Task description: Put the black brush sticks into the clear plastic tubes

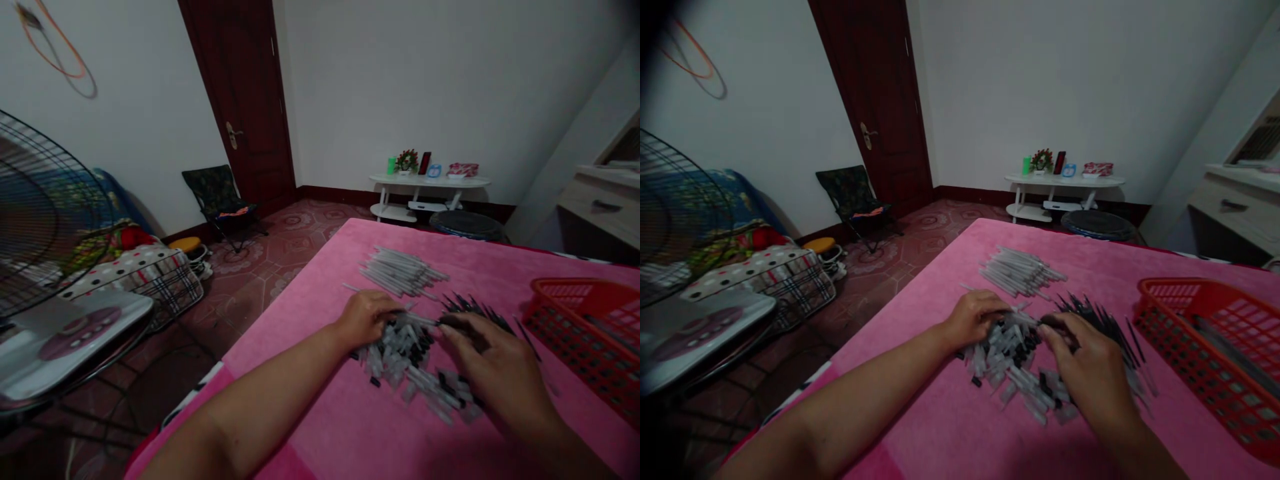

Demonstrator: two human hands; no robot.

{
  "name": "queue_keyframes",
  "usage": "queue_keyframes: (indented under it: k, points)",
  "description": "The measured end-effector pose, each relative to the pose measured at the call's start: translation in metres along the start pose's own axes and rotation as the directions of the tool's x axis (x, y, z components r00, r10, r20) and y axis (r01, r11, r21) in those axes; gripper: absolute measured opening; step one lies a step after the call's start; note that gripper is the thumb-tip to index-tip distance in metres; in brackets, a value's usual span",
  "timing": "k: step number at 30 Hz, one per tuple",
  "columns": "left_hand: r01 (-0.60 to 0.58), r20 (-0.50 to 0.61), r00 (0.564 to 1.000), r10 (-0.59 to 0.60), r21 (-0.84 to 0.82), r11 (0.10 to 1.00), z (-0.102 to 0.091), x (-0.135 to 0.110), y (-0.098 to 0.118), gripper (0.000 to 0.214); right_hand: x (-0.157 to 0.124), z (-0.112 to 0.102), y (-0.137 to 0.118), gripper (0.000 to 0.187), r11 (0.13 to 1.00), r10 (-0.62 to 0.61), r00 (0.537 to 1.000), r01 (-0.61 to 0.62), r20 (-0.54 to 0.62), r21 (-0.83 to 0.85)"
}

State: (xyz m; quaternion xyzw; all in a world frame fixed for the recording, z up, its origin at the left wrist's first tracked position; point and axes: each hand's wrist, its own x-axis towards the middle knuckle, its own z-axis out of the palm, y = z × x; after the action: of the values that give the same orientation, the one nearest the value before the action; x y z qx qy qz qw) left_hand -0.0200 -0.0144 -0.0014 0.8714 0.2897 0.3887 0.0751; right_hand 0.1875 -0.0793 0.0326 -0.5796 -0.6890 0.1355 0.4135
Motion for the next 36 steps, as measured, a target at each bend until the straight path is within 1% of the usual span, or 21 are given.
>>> queue_keyframes:
  k: [3,6,9,12,17,19,21,23,27,32,36]
  points:
    - [-0.008,0.005,1.000,0.008,0.023,1.000,0.0000,0.0000,0.0008,0.027,-0.0007,0.0015,0.0034,0.022,0.993,0.098,0.993,-0.102,0.065,0.064]
    - [0.018,-0.008,1.000,-0.018,0.011,1.000,0.0009,-0.0006,0.0006,0.026,-0.0002,0.0026,0.0037,0.024,0.986,0.125,0.984,-0.138,0.129,0.097]
    - [0.055,-0.048,0.997,-0.057,-0.038,0.998,0.0024,-0.0011,0.0005,0.024,0.0010,0.0024,0.0013,0.024,0.993,0.090,0.989,-0.098,0.118,0.066]
    - [0.056,-0.054,0.997,-0.060,-0.064,0.996,0.0031,-0.0011,0.0020,0.024,0.0017,0.0004,-0.0013,0.024,0.998,0.047,0.993,-0.050,0.109,0.025]
    - [0.031,-0.040,0.999,-0.033,-0.059,0.998,0.0018,-0.0008,0.0055,0.025,0.0016,-0.0042,-0.0033,0.043,0.997,0.043,0.978,-0.030,0.205,-0.068]
    - [0.037,-0.056,0.998,-0.041,-0.066,0.997,0.0017,-0.0009,0.0052,0.024,0.0017,-0.0045,-0.0024,0.039,0.998,0.048,0.976,-0.040,0.213,-0.041]
    - [0.053,-0.076,0.995,-0.059,-0.078,0.996,0.0022,-0.0011,0.0043,0.023,0.0017,-0.0038,-0.0006,0.032,0.999,0.035,0.981,-0.040,0.193,0.022]
    - [0.056,-0.080,0.995,-0.063,-0.087,0.995,0.0027,-0.0012,0.0034,0.023,0.0014,-0.0030,0.0018,0.029,0.999,0.020,0.984,-0.029,0.179,0.046]
    - [0.038,-0.062,0.997,-0.044,-0.093,0.995,0.0031,-0.0013,0.0030,0.024,0.0009,-0.0031,0.0055,0.038,0.999,0.022,0.975,-0.015,0.223,-0.032]
    - [0.043,-0.056,0.997,-0.048,-0.091,0.995,0.0034,-0.0019,0.0025,0.025,0.0013,-0.0041,0.0063,0.030,0.999,0.025,0.985,-0.021,0.170,-0.028]
    - [0.031,-0.040,0.999,-0.035,-0.096,0.995,0.0037,-0.0018,0.0024,0.026,0.0018,-0.0055,0.0035,0.039,0.998,0.032,0.972,-0.018,0.232,-0.066]
